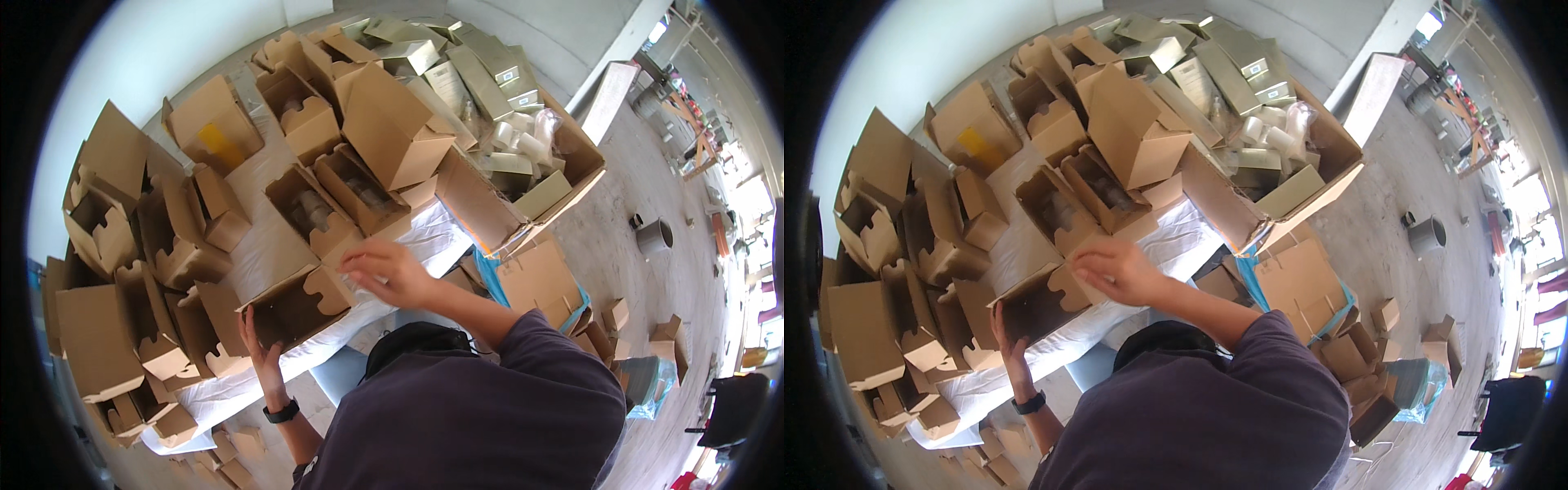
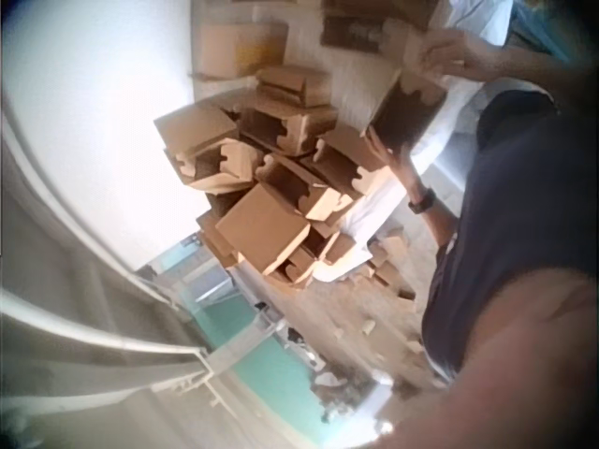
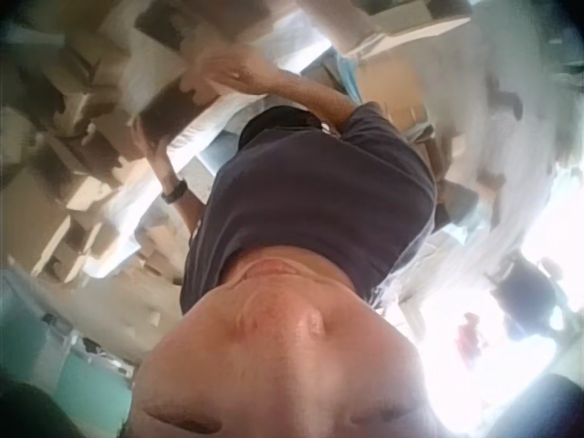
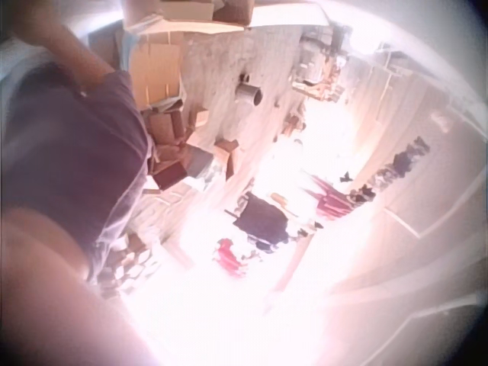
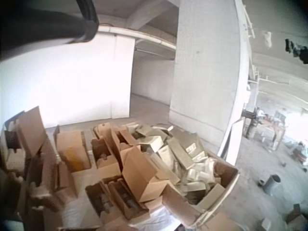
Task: The person removes white cylindrical bottles from plastic bags and places them into individual cardboard boxes on a table.
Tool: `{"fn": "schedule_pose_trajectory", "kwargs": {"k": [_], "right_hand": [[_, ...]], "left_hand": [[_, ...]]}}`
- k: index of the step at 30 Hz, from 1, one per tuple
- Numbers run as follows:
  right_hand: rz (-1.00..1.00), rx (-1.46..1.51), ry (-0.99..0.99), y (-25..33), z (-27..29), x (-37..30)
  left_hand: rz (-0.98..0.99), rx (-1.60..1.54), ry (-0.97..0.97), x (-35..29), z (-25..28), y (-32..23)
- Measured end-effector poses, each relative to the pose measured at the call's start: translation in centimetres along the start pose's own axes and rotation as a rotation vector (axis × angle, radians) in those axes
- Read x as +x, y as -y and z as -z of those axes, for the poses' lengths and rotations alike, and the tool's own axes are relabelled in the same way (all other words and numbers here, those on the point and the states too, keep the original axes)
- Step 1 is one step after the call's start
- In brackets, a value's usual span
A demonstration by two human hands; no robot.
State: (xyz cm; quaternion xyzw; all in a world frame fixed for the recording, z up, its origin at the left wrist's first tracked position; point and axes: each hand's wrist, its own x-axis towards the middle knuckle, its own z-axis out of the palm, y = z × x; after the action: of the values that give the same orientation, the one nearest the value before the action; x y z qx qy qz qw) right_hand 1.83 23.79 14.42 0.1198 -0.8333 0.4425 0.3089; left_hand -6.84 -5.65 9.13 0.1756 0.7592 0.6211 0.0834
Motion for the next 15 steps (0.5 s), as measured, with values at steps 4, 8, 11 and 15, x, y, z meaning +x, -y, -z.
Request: {"fn": "schedule_pose_trajectory", "kwargs": {"k": [4, 8, 11, 15], "right_hand": [[-0.03, -0.164, -0.177, -0.5, 6.2, 2.3], [-0.352, -0.508, -0.154, -2.4, 13.4, 3.6], [-0.515, -1.142, -0.118, -6.0, 20.2, 3.4], [-0.952, -1.476, 0.163, -10.7, 26.9, 2.1]], "left_hand": [[0.026, -0.033, -0.012, -0.3, 0.3, 0.3], [0.001, 0.082, -0.037, -0.4, 0.5, 0.2], [-0.007, 0.098, -0.045, -0.4, 0.5, 0.5], [0.015, 0.059, -0.037, -0.3, -0.1, 0.0]]}}
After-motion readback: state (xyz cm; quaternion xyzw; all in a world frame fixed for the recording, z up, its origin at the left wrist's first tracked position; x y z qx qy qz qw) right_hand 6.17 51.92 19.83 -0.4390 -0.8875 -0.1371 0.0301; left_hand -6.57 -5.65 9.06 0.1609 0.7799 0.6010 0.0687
